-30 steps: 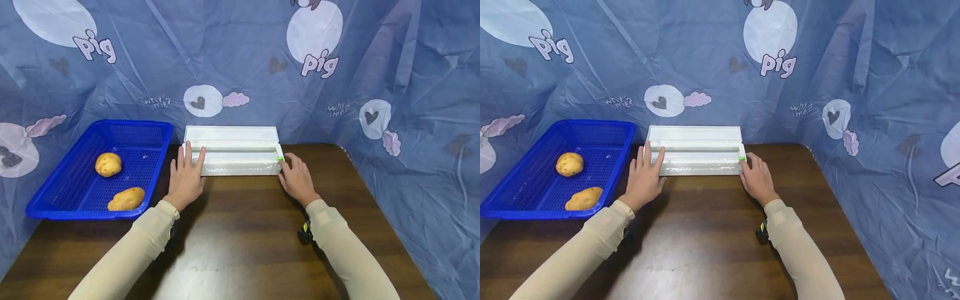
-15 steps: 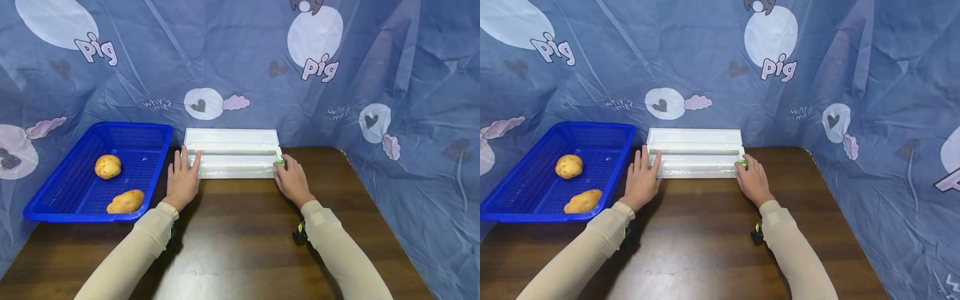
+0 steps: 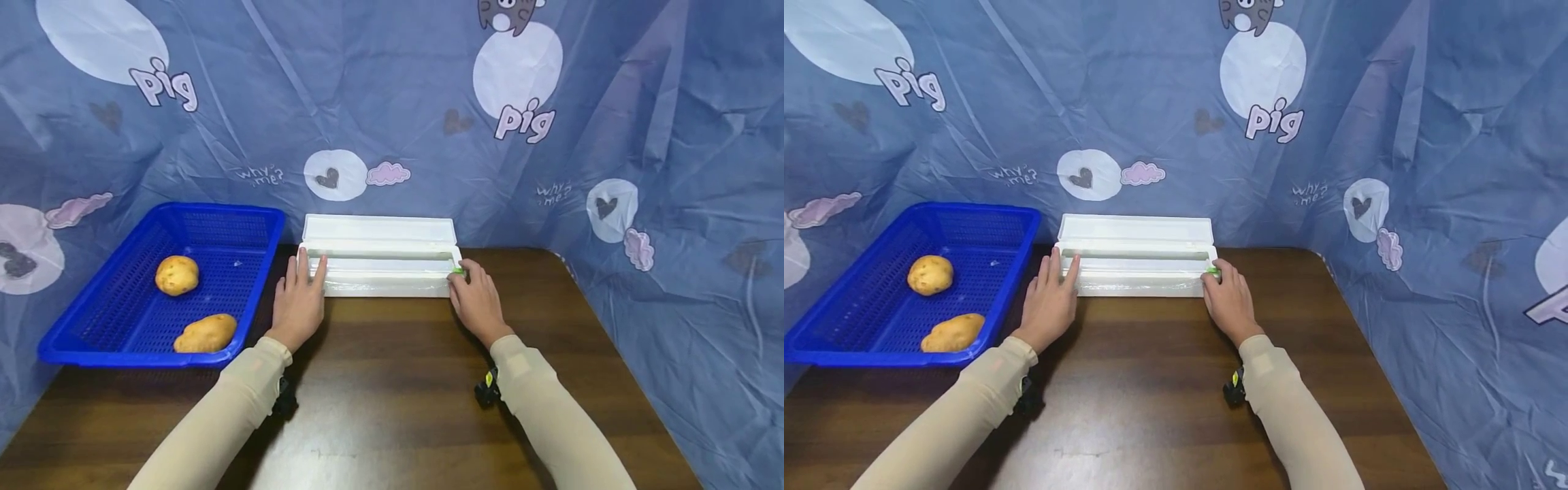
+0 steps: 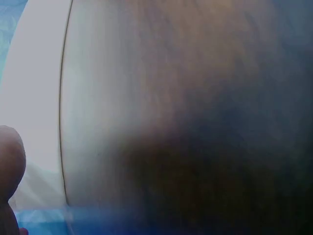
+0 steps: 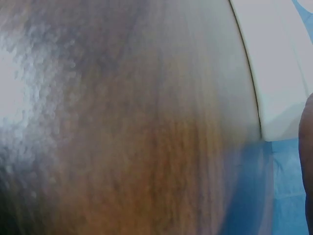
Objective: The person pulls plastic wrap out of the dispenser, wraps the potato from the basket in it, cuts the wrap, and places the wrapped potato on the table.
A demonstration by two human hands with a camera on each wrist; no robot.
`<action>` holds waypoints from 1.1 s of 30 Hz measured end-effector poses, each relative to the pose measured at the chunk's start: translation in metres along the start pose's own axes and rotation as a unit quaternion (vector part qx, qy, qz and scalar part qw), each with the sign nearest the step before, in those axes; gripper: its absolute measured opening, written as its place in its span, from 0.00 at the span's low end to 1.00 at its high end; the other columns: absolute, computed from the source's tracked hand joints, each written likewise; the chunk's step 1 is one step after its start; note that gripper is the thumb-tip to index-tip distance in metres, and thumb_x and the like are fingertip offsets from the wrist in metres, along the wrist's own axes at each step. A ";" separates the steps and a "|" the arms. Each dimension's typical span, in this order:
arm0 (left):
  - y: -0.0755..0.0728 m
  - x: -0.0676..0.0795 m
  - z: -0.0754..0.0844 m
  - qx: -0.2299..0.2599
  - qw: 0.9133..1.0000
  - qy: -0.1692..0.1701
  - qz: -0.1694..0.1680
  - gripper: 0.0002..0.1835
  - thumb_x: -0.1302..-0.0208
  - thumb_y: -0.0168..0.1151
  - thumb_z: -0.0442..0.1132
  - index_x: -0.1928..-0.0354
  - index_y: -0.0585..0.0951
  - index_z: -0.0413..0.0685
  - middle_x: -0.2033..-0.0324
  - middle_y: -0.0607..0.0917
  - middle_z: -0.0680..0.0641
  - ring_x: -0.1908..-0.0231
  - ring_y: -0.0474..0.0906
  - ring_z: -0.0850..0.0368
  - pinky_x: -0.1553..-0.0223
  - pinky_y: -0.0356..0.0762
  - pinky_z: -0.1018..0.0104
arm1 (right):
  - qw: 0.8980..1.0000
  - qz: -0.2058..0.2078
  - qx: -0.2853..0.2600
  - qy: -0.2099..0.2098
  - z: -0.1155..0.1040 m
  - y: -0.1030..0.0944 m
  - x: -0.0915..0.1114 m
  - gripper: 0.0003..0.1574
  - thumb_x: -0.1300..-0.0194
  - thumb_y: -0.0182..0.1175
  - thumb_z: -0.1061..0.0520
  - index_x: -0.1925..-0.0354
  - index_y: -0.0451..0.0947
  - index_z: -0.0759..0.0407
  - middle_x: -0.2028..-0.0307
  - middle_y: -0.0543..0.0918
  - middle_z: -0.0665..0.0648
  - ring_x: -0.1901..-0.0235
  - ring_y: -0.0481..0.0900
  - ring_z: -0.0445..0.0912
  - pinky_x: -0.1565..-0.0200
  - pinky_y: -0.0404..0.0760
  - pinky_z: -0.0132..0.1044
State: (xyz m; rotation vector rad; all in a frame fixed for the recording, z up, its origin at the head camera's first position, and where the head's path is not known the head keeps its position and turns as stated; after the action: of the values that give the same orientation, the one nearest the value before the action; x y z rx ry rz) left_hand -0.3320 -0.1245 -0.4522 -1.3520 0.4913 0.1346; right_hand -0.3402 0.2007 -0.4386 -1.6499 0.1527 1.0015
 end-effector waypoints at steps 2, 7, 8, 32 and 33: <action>-0.002 0.001 -0.001 0.000 1.000 0.005 0.012 0.36 0.32 0.58 0.34 0.23 0.61 0.45 0.24 0.51 0.29 0.27 0.50 0.31 0.41 0.68 0.32 | 1.000 0.002 -0.006 0.009 0.000 -0.002 0.000 0.07 0.34 0.63 0.62 0.58 0.81 0.62 0.44 0.73 0.68 0.49 0.75 0.63 0.56 0.75 0.54; -0.016 0.001 0.000 0.006 0.997 0.021 0.071 0.30 0.36 0.61 0.32 0.31 0.72 0.40 0.29 0.63 0.30 0.30 0.59 0.32 0.45 0.73 0.36 | 0.999 0.015 -0.022 0.032 0.003 -0.008 -0.004 0.07 0.35 0.65 0.63 0.58 0.82 0.62 0.45 0.73 0.66 0.49 0.75 0.62 0.53 0.75 0.55; -0.018 0.001 0.000 0.009 0.996 0.025 0.084 0.28 0.36 0.61 0.32 0.33 0.74 0.39 0.30 0.65 0.30 0.31 0.61 0.32 0.47 0.74 0.37 | 0.999 0.018 -0.026 0.034 0.003 -0.009 -0.005 0.07 0.36 0.66 0.63 0.58 0.82 0.62 0.46 0.73 0.66 0.49 0.75 0.62 0.53 0.75 0.55; -0.050 -0.008 0.001 0.073 0.977 -0.017 0.200 0.08 0.33 0.58 0.26 0.59 0.86 0.34 0.55 0.84 0.34 0.50 0.77 0.36 0.59 0.79 0.42 | 0.994 0.080 -0.070 0.031 0.003 -0.027 -0.021 0.05 0.35 0.66 0.65 0.61 0.86 0.66 0.60 0.81 0.63 0.57 0.77 0.61 0.56 0.75 0.54; -0.053 -0.009 0.000 0.074 0.976 -0.024 0.204 0.08 0.33 0.58 0.26 0.60 0.86 0.34 0.56 0.84 0.35 0.51 0.77 0.36 0.60 0.79 0.42 | 0.994 0.082 -0.070 0.031 0.003 -0.027 -0.023 0.05 0.35 0.66 0.65 0.61 0.86 0.66 0.62 0.82 0.63 0.57 0.77 0.60 0.56 0.75 0.53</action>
State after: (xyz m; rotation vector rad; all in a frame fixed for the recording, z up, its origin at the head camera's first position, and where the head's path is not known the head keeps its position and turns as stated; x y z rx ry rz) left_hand -0.3205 -0.1351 -0.4013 -1.0862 0.7200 0.4588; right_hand -0.3406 0.2042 -0.4028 -1.8194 0.2679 1.1061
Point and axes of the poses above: each hand's wrist, its own x-axis away from the middle knuckle, its own y-axis out of the palm, z = x × y, the point moved 8 cm from there along -x, towards the middle knuckle
